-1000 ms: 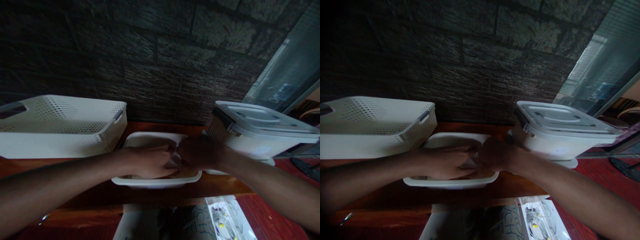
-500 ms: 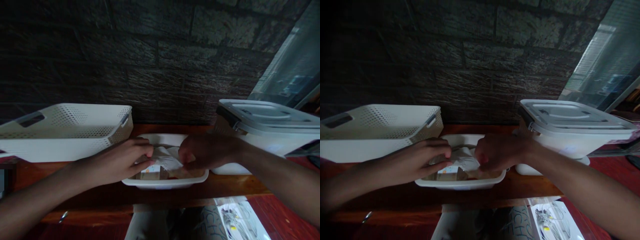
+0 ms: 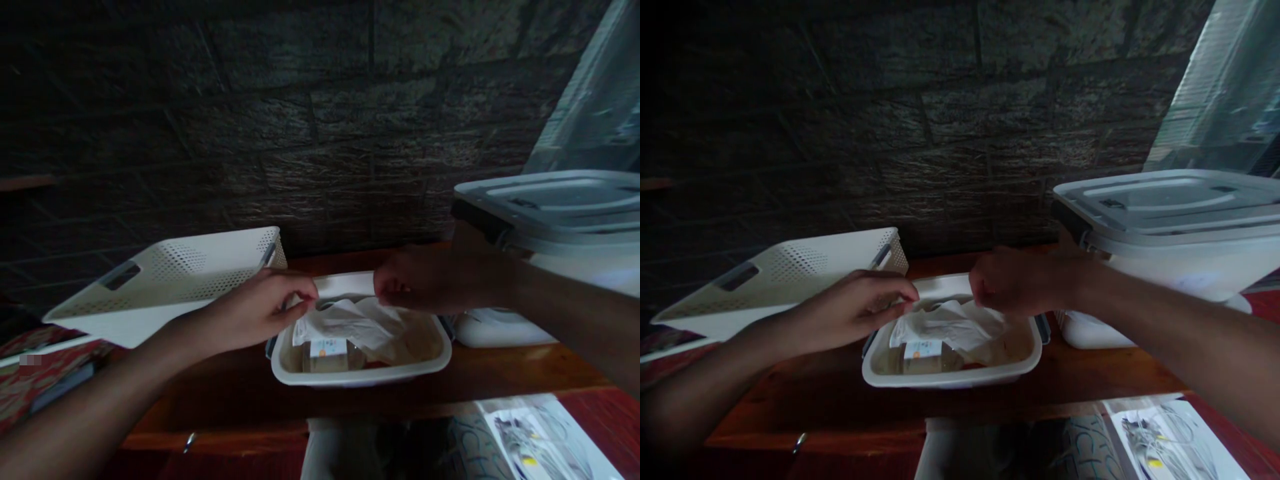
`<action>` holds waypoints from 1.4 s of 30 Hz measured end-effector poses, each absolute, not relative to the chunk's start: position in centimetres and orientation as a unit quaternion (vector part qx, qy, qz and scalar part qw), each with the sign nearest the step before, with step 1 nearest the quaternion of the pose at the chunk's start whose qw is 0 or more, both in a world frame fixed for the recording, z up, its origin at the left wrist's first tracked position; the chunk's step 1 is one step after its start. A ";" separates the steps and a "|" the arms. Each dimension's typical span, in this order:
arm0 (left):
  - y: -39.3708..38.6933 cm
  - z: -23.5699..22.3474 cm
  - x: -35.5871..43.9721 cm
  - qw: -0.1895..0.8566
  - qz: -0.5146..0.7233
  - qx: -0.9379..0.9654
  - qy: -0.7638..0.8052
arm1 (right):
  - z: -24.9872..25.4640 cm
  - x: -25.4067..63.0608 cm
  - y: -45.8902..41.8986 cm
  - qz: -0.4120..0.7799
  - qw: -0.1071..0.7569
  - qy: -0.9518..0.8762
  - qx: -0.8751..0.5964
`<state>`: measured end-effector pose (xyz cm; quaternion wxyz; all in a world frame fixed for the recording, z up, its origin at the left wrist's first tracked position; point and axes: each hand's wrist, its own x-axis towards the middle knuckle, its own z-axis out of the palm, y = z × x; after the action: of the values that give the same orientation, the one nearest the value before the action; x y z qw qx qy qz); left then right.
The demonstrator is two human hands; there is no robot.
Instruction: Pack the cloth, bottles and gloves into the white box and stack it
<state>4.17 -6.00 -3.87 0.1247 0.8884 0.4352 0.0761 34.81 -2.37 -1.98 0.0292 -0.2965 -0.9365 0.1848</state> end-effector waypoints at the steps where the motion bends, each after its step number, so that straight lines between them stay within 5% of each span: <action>1: -5.9 -4.6 4.5 0.129 0.046 0.898 0.419 | -2.8 34.7 -2.3 0.175 0.013 -0.940 -0.292; 8: -4.9 -6.2 5.6 0.143 0.057 0.896 0.415 | -6.5 34.2 -1.8 0.162 0.071 -0.927 -0.332; 12: -4.2 -6.2 6.9 0.131 0.048 0.903 0.405 | -6.0 34.0 -1.7 0.173 -0.019 -0.918 -0.357; 17: -5.4 -7.3 9.8 0.115 0.076 0.929 0.345 | -4.8 34.3 -3.4 0.130 0.024 -0.946 -0.297; 23: -7.2 -8.0 11.5 0.112 0.070 0.938 0.321 | -4.4 35.2 -5.1 0.220 -0.050 -0.930 -0.289; 29: -8.6 -5.5 7.7 0.093 0.136 0.912 0.376 | -3.9 38.0 -6.6 0.196 0.134 -0.914 -0.329; 34: -11.8 -7.6 3.7 0.052 0.340 0.767 0.542 | -8.1 39.2 -9.6 0.102 0.369 -0.813 -0.439; 42: -13.0 -15.0 4.8 0.157 0.419 0.689 0.570 | -17.6 37.4 -10.2 0.234 0.490 -0.673 -0.501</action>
<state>4.84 -12.97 -14.95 0.1566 0.6891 0.5701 0.4190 37.35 -10.16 -17.61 0.4901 -0.5013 -0.6735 0.2343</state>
